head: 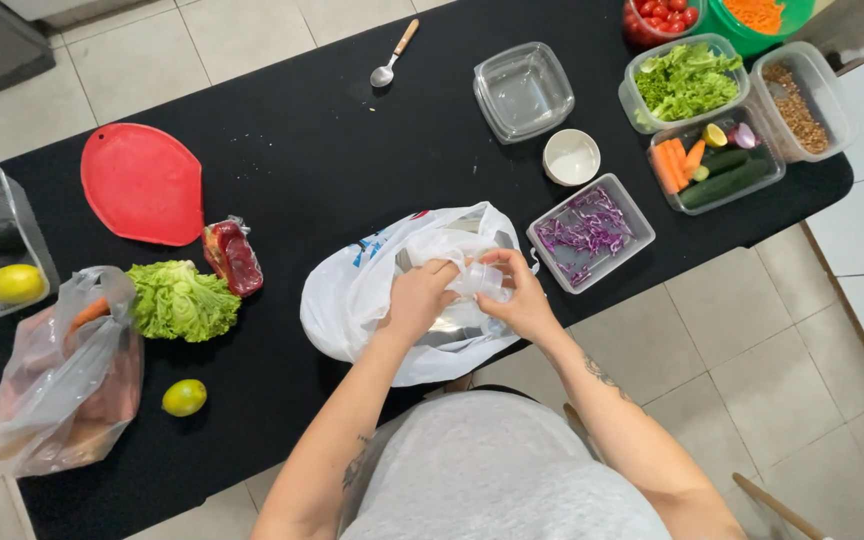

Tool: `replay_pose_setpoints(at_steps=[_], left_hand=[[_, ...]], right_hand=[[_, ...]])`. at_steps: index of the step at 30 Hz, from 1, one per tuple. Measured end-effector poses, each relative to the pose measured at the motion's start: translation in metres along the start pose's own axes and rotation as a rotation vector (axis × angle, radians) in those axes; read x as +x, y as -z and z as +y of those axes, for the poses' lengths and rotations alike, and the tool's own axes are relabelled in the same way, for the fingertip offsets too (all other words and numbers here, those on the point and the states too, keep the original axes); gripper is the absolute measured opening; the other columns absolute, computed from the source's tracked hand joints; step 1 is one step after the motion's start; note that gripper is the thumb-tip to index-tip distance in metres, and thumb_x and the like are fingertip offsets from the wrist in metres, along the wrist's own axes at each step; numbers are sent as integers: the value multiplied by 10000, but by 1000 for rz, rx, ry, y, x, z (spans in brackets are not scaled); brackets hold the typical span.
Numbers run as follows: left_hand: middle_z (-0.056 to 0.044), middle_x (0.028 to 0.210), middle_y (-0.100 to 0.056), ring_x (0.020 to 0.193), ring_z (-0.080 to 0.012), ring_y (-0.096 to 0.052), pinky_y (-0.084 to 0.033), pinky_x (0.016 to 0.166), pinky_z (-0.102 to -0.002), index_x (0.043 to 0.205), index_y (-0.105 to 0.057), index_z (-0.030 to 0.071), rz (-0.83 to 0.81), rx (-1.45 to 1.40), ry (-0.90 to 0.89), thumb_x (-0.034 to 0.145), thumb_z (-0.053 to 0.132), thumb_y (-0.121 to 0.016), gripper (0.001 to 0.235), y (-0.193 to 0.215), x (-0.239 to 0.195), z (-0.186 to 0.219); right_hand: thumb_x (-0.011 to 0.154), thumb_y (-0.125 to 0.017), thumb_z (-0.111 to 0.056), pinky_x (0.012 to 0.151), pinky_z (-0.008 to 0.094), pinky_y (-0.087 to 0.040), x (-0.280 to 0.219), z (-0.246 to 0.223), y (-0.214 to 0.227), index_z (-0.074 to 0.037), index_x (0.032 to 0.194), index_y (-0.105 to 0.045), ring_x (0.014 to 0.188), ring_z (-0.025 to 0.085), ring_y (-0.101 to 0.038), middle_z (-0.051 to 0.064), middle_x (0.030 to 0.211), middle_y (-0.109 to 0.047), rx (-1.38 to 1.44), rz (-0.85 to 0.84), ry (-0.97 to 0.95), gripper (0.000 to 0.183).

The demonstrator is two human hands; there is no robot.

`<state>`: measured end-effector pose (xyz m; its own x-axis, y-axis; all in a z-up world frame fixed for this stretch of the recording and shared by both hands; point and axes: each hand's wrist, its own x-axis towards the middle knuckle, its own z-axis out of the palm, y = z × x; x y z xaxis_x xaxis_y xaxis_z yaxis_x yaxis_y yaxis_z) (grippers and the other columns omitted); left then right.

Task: The person unpacks a plastic bag to retrieve a container and a bowl, then washes the bowl at the sink. They return to the table and scoop chickpeas into the bowl, followed by adding lettuce leaves by hand into a separate container.

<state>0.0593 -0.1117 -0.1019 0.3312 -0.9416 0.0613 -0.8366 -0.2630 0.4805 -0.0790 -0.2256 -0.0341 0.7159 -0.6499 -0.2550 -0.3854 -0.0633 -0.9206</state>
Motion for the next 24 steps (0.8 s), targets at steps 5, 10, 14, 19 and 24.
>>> replay_pose_setpoints(at_steps=[5,10,14,19,24], left_hand=[[9,1071,-636,752,-288,-665,-537,626,-381,1045,-585,192,37,-104,14,701,246,-747,384,11,1,4],[14,1035,-638,771,-272,-660,-529,651,-368,1013,-601,190,84,-170,-3,692,236,-748,356,16,0,6],[37,1009,-639,749,-260,-658,-521,629,-352,997,-604,217,92,-153,-9,709,245,-738,320,-3,-1,-3],[33,996,-650,731,-259,-660,-520,619,-355,994,-616,214,85,-140,-15,697,247,-746,326,-11,-2,-6],[29,989,-651,714,-250,-657,-516,604,-349,1000,-619,207,92,-111,2,702,263,-744,328,-5,-2,-3]], right_hand=[[668,-737,-13,913,319,-425,5,-5,3,-129,1144,-569,1149,194,-527,29,1177,-611,20,-48,-16,518],[675,-818,-260,881,370,-467,11,-2,-6,-145,1213,-562,1114,278,-518,91,1175,-539,-252,-86,35,607],[673,-821,-250,872,371,-476,13,-5,-5,-122,1172,-588,1074,299,-549,117,1123,-573,-265,-77,41,565],[651,-819,-179,874,367,-467,12,-20,4,-132,1146,-594,1057,278,-574,128,1123,-621,-210,-107,-53,546],[655,-800,-125,844,348,-472,5,-33,14,-144,1141,-593,1045,260,-587,129,1125,-643,-188,-104,-39,529]])
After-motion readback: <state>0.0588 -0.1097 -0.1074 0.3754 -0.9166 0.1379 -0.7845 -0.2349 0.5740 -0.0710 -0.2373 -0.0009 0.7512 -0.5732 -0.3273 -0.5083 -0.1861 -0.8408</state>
